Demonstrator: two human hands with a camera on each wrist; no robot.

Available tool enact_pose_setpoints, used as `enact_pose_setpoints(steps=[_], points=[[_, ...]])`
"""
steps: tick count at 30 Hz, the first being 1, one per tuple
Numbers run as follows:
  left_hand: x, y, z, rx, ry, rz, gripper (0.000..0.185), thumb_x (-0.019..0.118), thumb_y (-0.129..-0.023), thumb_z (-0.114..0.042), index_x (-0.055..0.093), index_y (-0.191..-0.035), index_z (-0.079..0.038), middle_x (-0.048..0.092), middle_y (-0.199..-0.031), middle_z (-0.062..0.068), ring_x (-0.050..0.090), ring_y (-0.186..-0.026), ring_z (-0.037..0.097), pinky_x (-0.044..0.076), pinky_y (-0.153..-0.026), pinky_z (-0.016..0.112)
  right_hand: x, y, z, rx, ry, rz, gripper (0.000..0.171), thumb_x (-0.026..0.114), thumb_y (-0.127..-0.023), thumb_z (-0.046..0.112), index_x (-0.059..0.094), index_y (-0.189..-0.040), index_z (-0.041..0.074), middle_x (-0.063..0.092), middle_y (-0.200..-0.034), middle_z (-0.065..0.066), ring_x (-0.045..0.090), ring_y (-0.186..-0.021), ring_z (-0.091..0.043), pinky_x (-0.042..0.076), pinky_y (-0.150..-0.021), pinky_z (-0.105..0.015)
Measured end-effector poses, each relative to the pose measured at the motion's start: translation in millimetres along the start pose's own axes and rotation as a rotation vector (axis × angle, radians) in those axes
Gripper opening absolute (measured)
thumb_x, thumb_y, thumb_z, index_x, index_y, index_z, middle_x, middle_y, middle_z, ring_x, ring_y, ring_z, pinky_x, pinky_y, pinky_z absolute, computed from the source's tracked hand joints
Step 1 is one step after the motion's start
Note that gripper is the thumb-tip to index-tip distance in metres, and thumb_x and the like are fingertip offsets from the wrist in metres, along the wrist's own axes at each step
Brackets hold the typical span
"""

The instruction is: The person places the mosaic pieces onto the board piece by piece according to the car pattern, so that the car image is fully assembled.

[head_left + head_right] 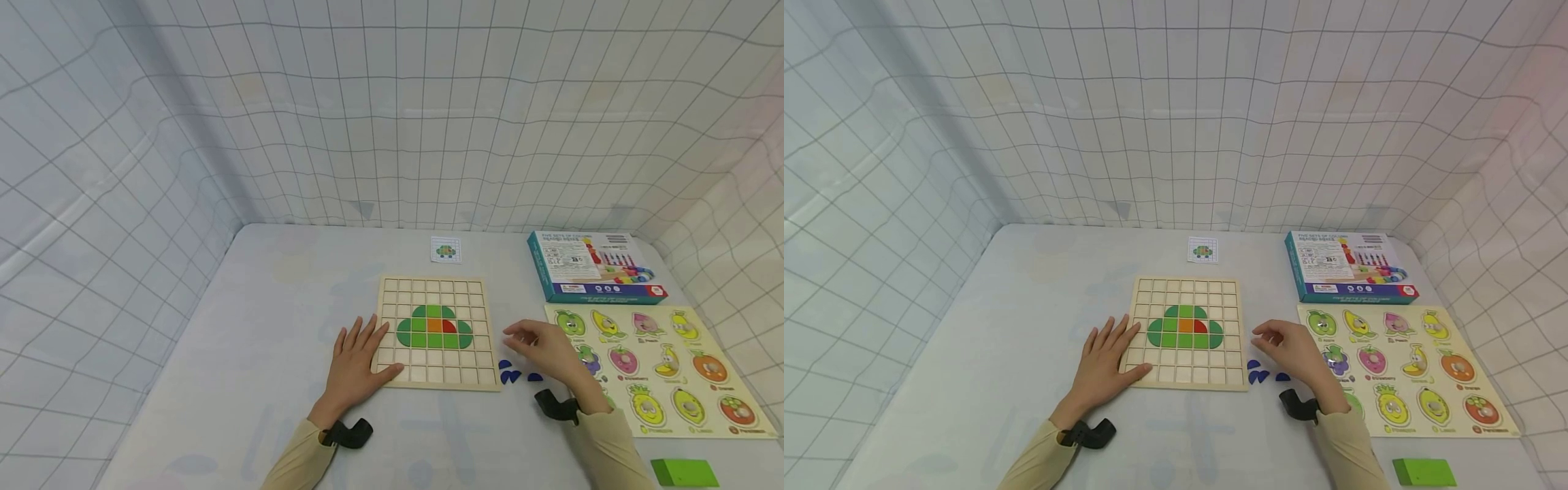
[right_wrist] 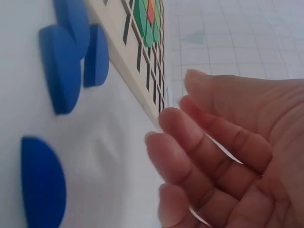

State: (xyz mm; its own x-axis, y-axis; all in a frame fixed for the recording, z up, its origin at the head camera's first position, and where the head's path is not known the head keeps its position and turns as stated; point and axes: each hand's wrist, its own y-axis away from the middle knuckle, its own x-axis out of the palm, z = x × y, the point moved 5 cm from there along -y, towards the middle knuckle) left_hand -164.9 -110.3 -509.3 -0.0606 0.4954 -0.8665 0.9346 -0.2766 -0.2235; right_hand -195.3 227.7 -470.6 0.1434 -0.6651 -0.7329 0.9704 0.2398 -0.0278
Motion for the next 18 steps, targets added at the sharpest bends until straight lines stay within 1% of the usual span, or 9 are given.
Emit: enact_pose_setpoints(steps=[3, 7, 11, 15, 18], points=[[-0.3, -0.1, -0.2, 0.000, -0.001, 0.000, 0.079, 0.061, -0.083, -0.058, 0.038, -0.147, -0.019, 0.025, -0.154, 0.006, 0.011, -0.143, 0.027, 0.002, -0.111, 0.047, 1, 5, -5, 0.032, -0.004, 0.047, 0.016, 0.073, -0.086, 0.021, 0.072, -0.098, 0.012, 0.057, -0.072, 0.006, 0.051, -0.067, -0.016, 0.043, -0.056, -0.025], [-1.2, 0.2, -1.1, 0.010, 0.002, -0.015, 0.078, 0.062, -0.083, -0.057, 0.039, -0.147, -0.018, 0.027, -0.153, 0.007, 0.012, -0.142, 0.028, 0.003, -0.111, 0.049, 3, 11, -6, 0.039, -0.041, 0.107, 0.014, 0.074, -0.084, 0.017, 0.071, -0.096, 0.011, 0.057, -0.072, 0.004, 0.051, -0.067, -0.017, 0.043, -0.056, -0.025], [-1.9, 0.4, -1.8, 0.017, 0.001, -0.024, 0.079, 0.063, -0.082, -0.057, 0.040, -0.146, -0.016, 0.028, -0.153, 0.009, 0.013, -0.142, 0.030, 0.004, -0.111, 0.050, 5, 14, -5, 0.007, -0.064, 0.140, 0.012, 0.075, -0.082, 0.013, 0.071, -0.093, 0.011, 0.056, -0.074, 0.003, 0.050, -0.067, -0.016, 0.043, -0.056, -0.025], [-2.0, 0.2, -2.0, 0.017, 0.000, -0.024, 0.079, 0.062, -0.082, -0.057, 0.041, -0.146, -0.016, 0.028, -0.153, 0.009, 0.013, -0.142, 0.030, 0.004, -0.111, 0.050, 6, 13, -9, -0.019, -0.063, 0.159, 0.011, 0.076, -0.081, 0.015, 0.072, -0.091, 0.013, 0.056, -0.076, 0.004, 0.049, -0.068, -0.014, 0.042, -0.057, -0.025], [-2.0, 0.2, -2.3, 0.021, -0.001, -0.030, 0.078, 0.063, -0.082, -0.057, 0.042, -0.145, -0.016, 0.029, -0.152, 0.009, 0.014, -0.142, 0.030, 0.005, -0.110, 0.051, 9, 13, -12, -0.014, -0.067, 0.178, 0.012, 0.077, -0.081, 0.017, 0.072, -0.091, 0.015, 0.056, -0.077, 0.005, 0.050, -0.069, -0.014, 0.042, -0.059, -0.024]])
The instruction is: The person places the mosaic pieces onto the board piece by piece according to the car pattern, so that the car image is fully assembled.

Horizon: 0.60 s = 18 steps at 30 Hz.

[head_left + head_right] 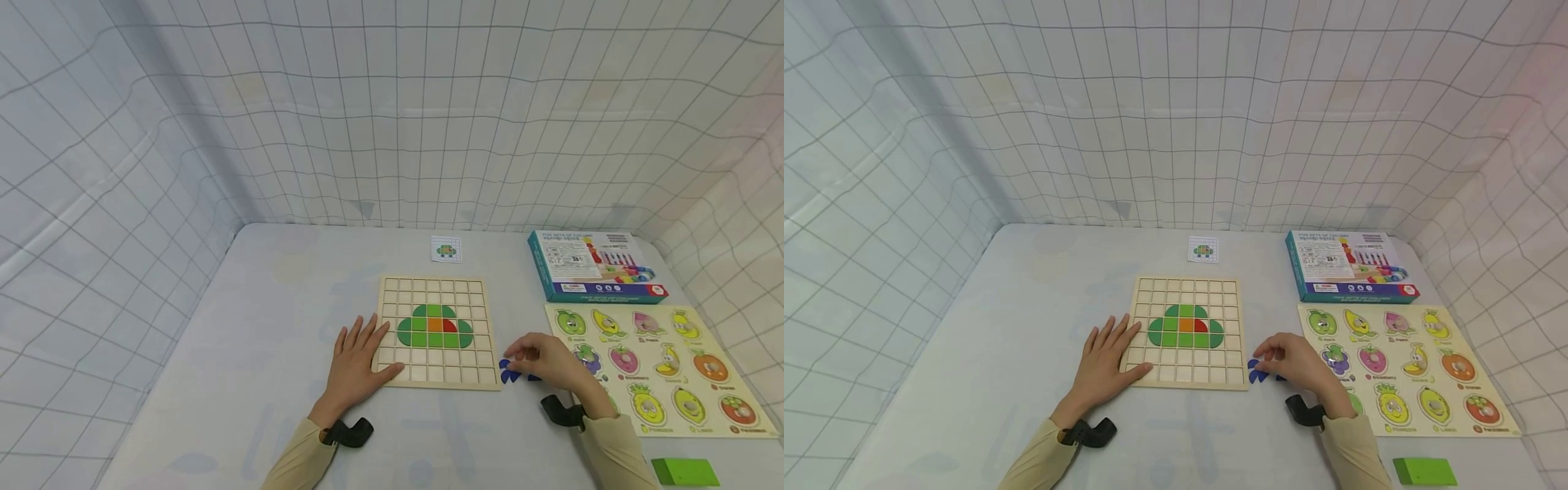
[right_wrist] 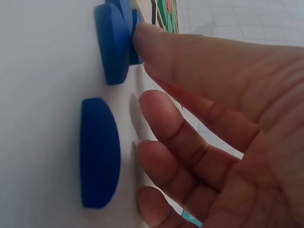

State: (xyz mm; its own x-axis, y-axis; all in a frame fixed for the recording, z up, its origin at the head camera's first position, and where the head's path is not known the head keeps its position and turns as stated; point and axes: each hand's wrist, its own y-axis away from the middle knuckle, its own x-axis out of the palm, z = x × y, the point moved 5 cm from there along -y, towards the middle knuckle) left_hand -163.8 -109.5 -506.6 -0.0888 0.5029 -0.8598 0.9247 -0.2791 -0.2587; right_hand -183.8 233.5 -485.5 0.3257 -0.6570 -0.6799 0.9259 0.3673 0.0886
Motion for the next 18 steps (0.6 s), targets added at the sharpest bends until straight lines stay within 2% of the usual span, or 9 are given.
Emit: enact_pose_setpoints(steps=[8, 18], points=[[0.3, -0.7, 0.5, 0.000, -0.003, 0.003, 0.079, 0.063, -0.082, -0.057, 0.041, -0.146, -0.016, 0.029, -0.152, 0.009, 0.014, -0.142, 0.030, 0.005, -0.110, 0.051, 2.3, -1.6, -0.5, 0.005, 0.022, 0.024, 0.010, 0.077, -0.081, 0.018, 0.073, -0.091, 0.019, 0.055, -0.076, 0.005, 0.049, -0.072, -0.015, 0.041, -0.061, -0.025], [0.2, -0.6, 0.3, -0.003, 0.000, 0.010, 0.078, 0.062, -0.083, -0.057, 0.041, -0.146, -0.016, 0.028, -0.153, 0.009, 0.013, -0.142, 0.029, 0.005, -0.111, 0.050, 3.4, -2.8, 2.4, 0.005, 0.003, 0.040, 0.010, 0.076, -0.082, 0.018, 0.072, -0.090, 0.017, 0.053, -0.075, 0.003, 0.047, -0.070, -0.015, 0.038, -0.058, -0.025]])
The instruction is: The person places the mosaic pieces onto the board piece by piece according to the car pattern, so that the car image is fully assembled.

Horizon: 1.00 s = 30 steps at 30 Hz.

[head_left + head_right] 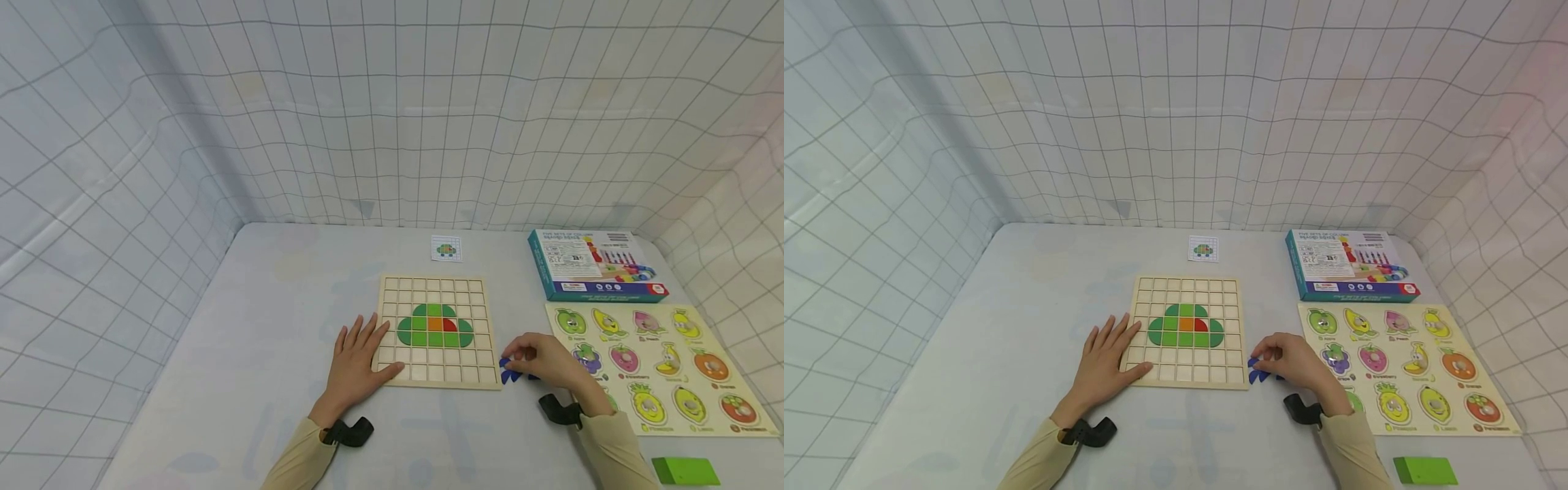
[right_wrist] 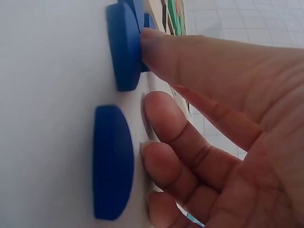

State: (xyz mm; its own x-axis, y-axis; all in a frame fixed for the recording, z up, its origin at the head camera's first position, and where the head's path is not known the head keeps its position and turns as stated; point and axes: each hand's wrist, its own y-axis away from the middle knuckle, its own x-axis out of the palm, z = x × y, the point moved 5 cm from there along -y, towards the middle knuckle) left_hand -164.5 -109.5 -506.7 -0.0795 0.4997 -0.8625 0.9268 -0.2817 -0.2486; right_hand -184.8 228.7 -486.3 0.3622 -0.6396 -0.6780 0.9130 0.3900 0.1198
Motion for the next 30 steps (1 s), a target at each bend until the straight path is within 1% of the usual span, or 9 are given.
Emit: enact_pose_setpoints(steps=[8, 14, 21, 27, 30], points=[[0.3, -0.7, -1.2, -0.006, -0.007, 0.014, 0.078, 0.061, -0.083, -0.058, 0.041, -0.146, -0.016, 0.028, -0.153, 0.009, 0.013, -0.142, 0.030, 0.005, -0.110, 0.051, -2.2, 1.4, -1.4, -0.014, 0.024, -0.019, 0.008, 0.076, -0.081, 0.017, 0.071, -0.088, 0.016, 0.053, -0.075, 0.004, 0.047, -0.069, -0.014, 0.038, -0.058, -0.025], [-0.8, -0.5, -2.7, -0.008, -0.006, 0.018, 0.077, 0.061, -0.083, -0.057, 0.042, -0.145, -0.016, 0.029, -0.152, 0.009, 0.014, -0.141, 0.031, 0.006, -0.110, 0.051, -1.6, 2.4, -0.9, -0.021, 0.010, -0.025, 0.011, 0.077, -0.081, 0.022, 0.072, -0.089, 0.016, 0.053, -0.075, 0.005, 0.046, -0.068, -0.013, 0.038, -0.056, -0.025], [-2.3, -0.6, -3.3, -0.014, -0.013, 0.022, 0.078, 0.061, -0.083, -0.058, 0.042, -0.145, -0.016, 0.029, -0.152, 0.009, 0.015, -0.141, 0.031, 0.006, -0.110, 0.051, -2.4, 1.0, -0.9, -0.001, 0.026, -0.051, 0.010, 0.078, -0.080, 0.021, 0.073, -0.087, 0.015, 0.055, -0.073, 0.006, 0.048, -0.064, -0.012, 0.039, -0.055, -0.024], [-1.0, -0.1, -1.8, -0.016, -0.019, 0.022, 0.077, 0.060, -0.083, -0.058, 0.041, -0.146, -0.016, 0.028, -0.153, 0.009, 0.014, -0.142, 0.031, 0.006, -0.110, 0.051, -1.0, -0.4, 0.3, -0.020, 0.035, -0.041, 0.010, 0.077, -0.080, 0.020, 0.070, -0.085, 0.014, 0.053, -0.072, 0.005, 0.047, -0.065, -0.013, 0.038, -0.055, -0.024], [-1.1, 0.1, -1.4, -0.016, -0.013, 0.017, 0.078, 0.061, -0.083, -0.058, 0.041, -0.146, -0.016, 0.028, -0.153, 0.008, 0.014, -0.142, 0.031, 0.005, -0.110, 0.051, 0.1, -0.9, -0.3, -0.024, 0.034, -0.036, 0.009, 0.077, -0.081, 0.018, 0.070, -0.087, 0.015, 0.053, -0.073, 0.005, 0.048, -0.066, -0.013, 0.039, -0.055, -0.024]])
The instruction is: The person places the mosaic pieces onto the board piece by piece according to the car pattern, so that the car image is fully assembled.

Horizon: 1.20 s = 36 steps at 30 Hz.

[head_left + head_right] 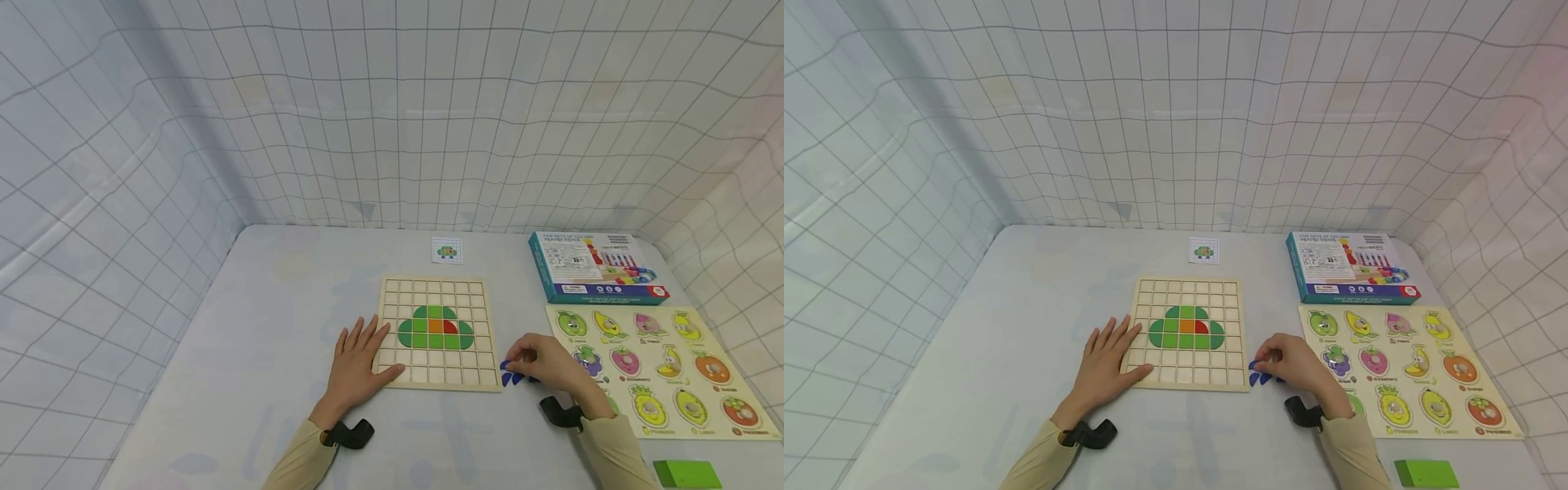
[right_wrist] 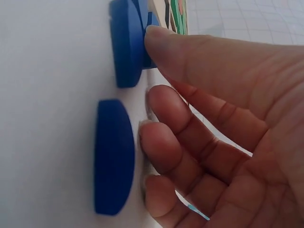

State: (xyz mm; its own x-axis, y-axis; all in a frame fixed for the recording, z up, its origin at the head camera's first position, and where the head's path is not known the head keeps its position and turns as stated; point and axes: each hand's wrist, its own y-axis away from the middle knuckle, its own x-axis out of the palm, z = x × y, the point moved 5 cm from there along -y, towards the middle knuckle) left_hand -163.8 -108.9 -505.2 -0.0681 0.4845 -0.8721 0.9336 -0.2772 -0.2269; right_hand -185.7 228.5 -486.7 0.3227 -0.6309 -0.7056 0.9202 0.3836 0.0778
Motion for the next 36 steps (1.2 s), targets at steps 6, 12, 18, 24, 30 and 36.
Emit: enact_pose_setpoints(steps=[6, 12, 18, 24, 30, 36], points=[[-0.2, 0.1, -0.1, 0.010, 0.008, -0.012, 0.077, 0.062, -0.083, -0.056, 0.042, -0.145, -0.016, 0.029, -0.153, 0.009, 0.015, -0.141, 0.032, 0.006, -0.110, 0.052, 2.0, 0.1, -1.7, 0.014, -0.028, 0.010, 0.012, 0.074, -0.083, 0.015, 0.074, -0.095, 0.016, 0.056, -0.075, 0.005, 0.049, -0.065, -0.014, 0.041, -0.054, -0.023], [-0.5, -0.4, -0.2, 0.009, 0.001, -0.005, 0.078, 0.062, -0.083, -0.057, 0.041, -0.146, -0.016, 0.028, -0.153, 0.009, 0.014, -0.142, 0.031, 0.006, -0.110, 0.051, 2.5, -0.9, -2.3, 0.005, -0.020, 0.013, 0.008, 0.073, -0.084, 0.014, 0.072, -0.091, 0.017, 0.055, -0.074, 0.005, 0.049, -0.065, -0.013, 0.041, -0.054, -0.024], [0.1, -0.2, -0.1, 0.007, 0.004, -0.002, 0.078, 0.062, -0.083, -0.057, 0.041, -0.146, -0.016, 0.028, -0.153, 0.009, 0.014, -0.142, 0.031, 0.006, -0.110, 0.051, 5.6, -0.3, 0.6, -0.017, -0.007, 0.045, 0.008, 0.073, -0.085, 0.014, 0.066, -0.088, 0.016, 0.052, -0.073, 0.004, 0.049, -0.067, -0.014, 0.040, -0.055, -0.024], [0.6, 0.0, 1.0, 0.007, -0.005, 0.001, 0.078, 0.061, -0.083, -0.058, 0.040, -0.146, -0.017, 0.027, -0.153, 0.008, 0.013, -0.142, 0.030, 0.005, -0.110, 0.051, 6.6, 0.5, 2.9, -0.008, -0.003, 0.033, 0.010, 0.074, -0.084, 0.016, 0.065, -0.087, 0.016, 0.051, -0.072, 0.004, 0.048, -0.067, -0.014, 0.040, -0.055, -0.024], [0.3, -0.3, 0.6, 0.008, -0.009, -0.003, 0.078, 0.062, -0.083, -0.057, 0.041, -0.146, -0.016, 0.027, -0.153, 0.008, 0.014, -0.142, 0.030, 0.005, -0.110, 0.051, 6.4, 1.9, 2.0, 0.008, -0.001, -0.008, 0.012, 0.076, -0.081, 0.014, 0.064, -0.082, 0.017, 0.051, -0.067, 0.005, 0.048, -0.062, -0.013, 0.038, -0.052, -0.024], [-1.1, 0.0, -0.2, 0.011, 0.003, -0.011, 0.078, 0.063, -0.083, -0.056, 0.042, -0.145, -0.015, 0.028, -0.153, 0.009, 0.015, -0.141, 0.031, 0.006, -0.110, 0.052, 3.8, 1.4, 4.8, 0.022, 0.018, -0.114, 0.012, 0.074, -0.081, 0.009, 0.065, -0.088, 0.012, 0.052, -0.070, 0.005, 0.048, -0.064, -0.013, 0.039, -0.052, -0.024]])
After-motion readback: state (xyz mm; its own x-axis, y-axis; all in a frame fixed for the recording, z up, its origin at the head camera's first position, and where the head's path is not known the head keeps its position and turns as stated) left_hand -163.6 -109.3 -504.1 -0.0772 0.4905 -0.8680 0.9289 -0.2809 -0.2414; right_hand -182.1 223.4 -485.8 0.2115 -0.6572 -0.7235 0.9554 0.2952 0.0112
